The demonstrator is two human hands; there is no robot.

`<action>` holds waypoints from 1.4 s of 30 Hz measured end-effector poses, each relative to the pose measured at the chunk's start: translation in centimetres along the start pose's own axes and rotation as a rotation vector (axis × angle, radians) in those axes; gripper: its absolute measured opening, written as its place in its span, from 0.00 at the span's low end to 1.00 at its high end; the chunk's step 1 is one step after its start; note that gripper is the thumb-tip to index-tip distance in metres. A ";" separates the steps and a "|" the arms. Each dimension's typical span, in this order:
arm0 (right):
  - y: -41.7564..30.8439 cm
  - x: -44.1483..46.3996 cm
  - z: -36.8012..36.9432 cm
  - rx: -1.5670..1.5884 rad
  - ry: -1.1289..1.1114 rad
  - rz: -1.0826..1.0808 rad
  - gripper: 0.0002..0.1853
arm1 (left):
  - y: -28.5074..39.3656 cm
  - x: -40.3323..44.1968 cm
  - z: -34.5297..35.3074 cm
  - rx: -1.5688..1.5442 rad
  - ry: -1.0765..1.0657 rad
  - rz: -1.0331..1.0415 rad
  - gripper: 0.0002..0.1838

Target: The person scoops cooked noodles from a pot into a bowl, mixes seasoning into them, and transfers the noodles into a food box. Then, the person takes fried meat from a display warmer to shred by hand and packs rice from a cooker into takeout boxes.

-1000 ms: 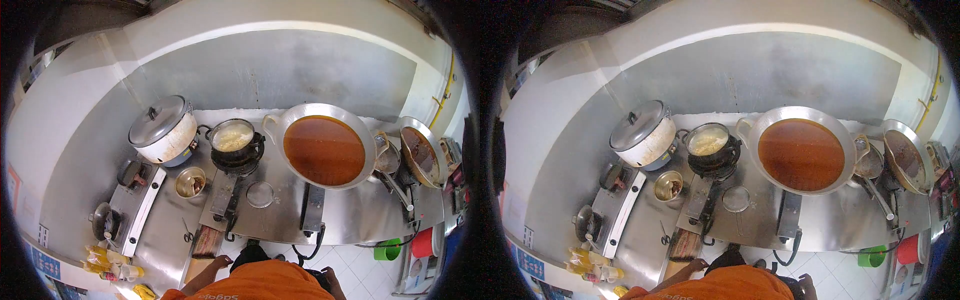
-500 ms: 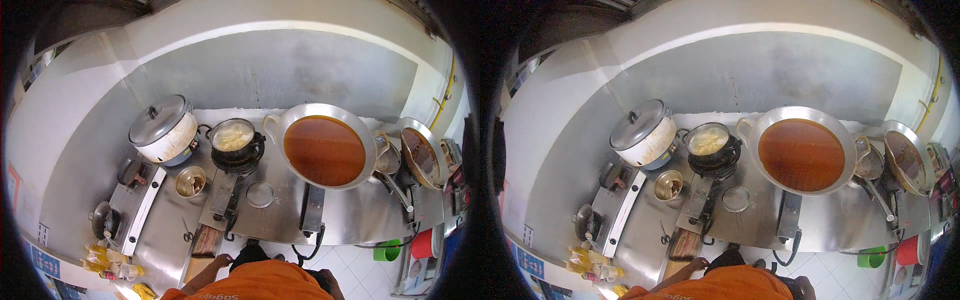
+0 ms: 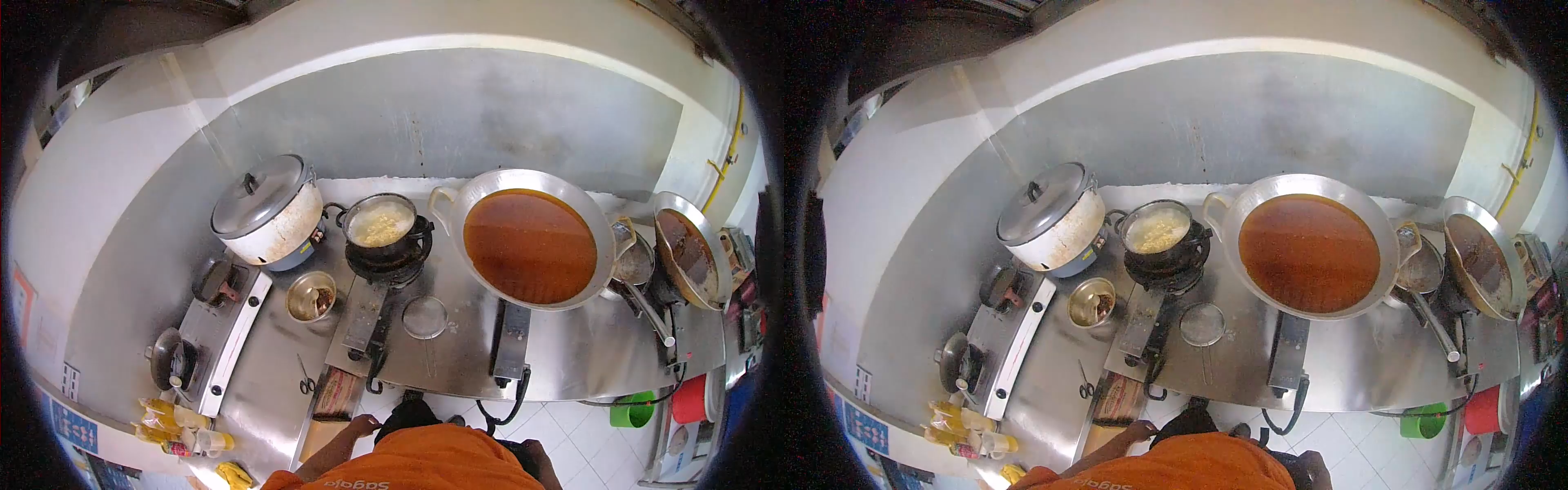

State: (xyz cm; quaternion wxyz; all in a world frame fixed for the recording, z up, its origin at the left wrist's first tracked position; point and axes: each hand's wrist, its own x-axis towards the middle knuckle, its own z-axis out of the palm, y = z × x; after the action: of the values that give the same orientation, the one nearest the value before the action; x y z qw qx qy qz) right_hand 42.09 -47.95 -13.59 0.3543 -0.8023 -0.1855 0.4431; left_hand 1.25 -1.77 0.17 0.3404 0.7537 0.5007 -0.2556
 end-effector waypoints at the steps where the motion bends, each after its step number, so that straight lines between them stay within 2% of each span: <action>1: 0.0 0.0 0.0 -0.001 -0.003 0.000 0.07 | -2.1 2.0 0.9 0.087 0.030 0.169 0.26; 2: 0.1 0.1 0.0 -0.005 -0.005 -0.002 0.07 | -3.3 2.9 1.5 0.174 0.059 0.337 0.26; 6: 0.4 0.3 0.2 -0.005 -0.013 -0.002 0.07 | -3.4 2.5 1.6 0.269 0.137 0.458 0.26; 8: 0.2 0.3 0.2 -0.009 -0.010 0.001 0.07 | -1.1 0.6 0.3 0.041 -0.045 0.130 0.27; 14: -2.1 -0.9 -0.3 -0.011 0.005 0.041 0.07 | -0.6 -0.4 0.4 0.057 0.061 0.056 0.27; 17: -3.5 -1.5 -0.6 -0.010 0.013 0.080 0.06 | -2.5 1.8 1.5 -0.021 0.006 0.066 0.27; 19: 0.5 1.5 0.5 -0.531 -0.100 -0.137 0.07 | -0.6 -0.2 0.4 -0.053 0.013 0.037 0.27; 20: 2.6 2.5 1.1 -0.532 -0.099 -0.137 0.07 | 0.2 -1.0 0.0 -0.085 0.020 0.008 0.27; 22: 5.3 3.5 1.8 -0.384 0.068 -0.318 0.07 | 0.2 -1.0 0.0 -0.064 0.027 0.046 0.28; 23: 5.9 3.7 1.8 -0.384 0.068 -0.318 0.07 | 0.0 -1.0 0.1 -0.043 0.034 0.083 0.28; 25: 7.1 4.2 2.0 -0.025 0.006 -0.127 0.07 | -0.9 0.1 0.4 0.054 0.025 0.158 0.27; 26: 8.2 4.9 2.4 -0.025 0.006 -0.126 0.07 | -1.4 0.7 0.6 0.149 0.018 0.233 0.27; 28: 14.1 8.4 4.3 0.120 0.008 -0.540 0.06 | 1.0 -2.1 -0.7 0.137 0.010 0.210 0.26; 29: 12.6 7.6 3.9 0.120 0.008 -0.540 0.06 | 2.0 -3.0 -1.3 0.124 0.004 0.187 0.25; 30: 9.4 5.8 2.9 0.312 -0.065 -0.302 0.06 | 2.8 -3.3 -1.7 0.123 0.005 0.188 0.25; 31: 7.0 4.5 2.2 0.499 -0.136 -0.060 0.06 | 3.2 -3.3 -2.0 0.065 -0.037 0.047 0.24; 32: 6.1 4.0 1.9 0.498 -0.136 -0.060 0.06 | 3.4 -3.3 -2.0 0.006 -0.078 -0.093 0.24; 33: 5.6 3.7 1.8 0.546 -0.152 -0.094 0.07 | 2.8 -3.2 -1.9 0.006 -0.078 -0.094 0.24; 34: 5.0 3.4 1.6 0.593 -0.167 -0.129 0.09 | 1.5 -2.5 -1.5 0.084 -0.062 0.093 0.24; 35: 4.4 3.2 1.4 0.593 -0.167 -0.129 0.09 | 0.4 -1.7 -1.0 0.163 -0.044 0.279 0.24; 36: 3.7 2.9 1.1 0.556 -0.169 -0.077 0.08 | -0.4 -0.6 -0.3 0.162 -0.044 0.279 0.24; 38: 4.1 3.0 1.2 0.517 -0.172 -0.024 0.07 | -1.5 1.1 0.6 0.028 -0.031 0.071 0.25; 40: 7.3 4.6 2.3 0.220 -0.063 -0.237 0.09 | -1.6 1.2 0.6 -0.001 -0.023 0.040 0.25; 41: 8.4 5.4 2.5 0.219 -0.063 -0.237 0.09 | -1.6 1.2 0.6 -0.029 -0.015 0.010 0.25; 42: 9.3 6.2 2.6 0.033 -0.027 -0.312 0.09 | -1.4 0.9 0.4 -0.029 -0.015 0.009 0.25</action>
State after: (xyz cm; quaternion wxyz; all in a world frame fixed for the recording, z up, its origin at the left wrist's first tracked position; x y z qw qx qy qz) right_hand 43.06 -49.43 -24.96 0.4293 -0.7518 -0.3054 0.3965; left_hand 0.31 -1.17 -1.12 0.3562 0.7491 0.4983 -0.2524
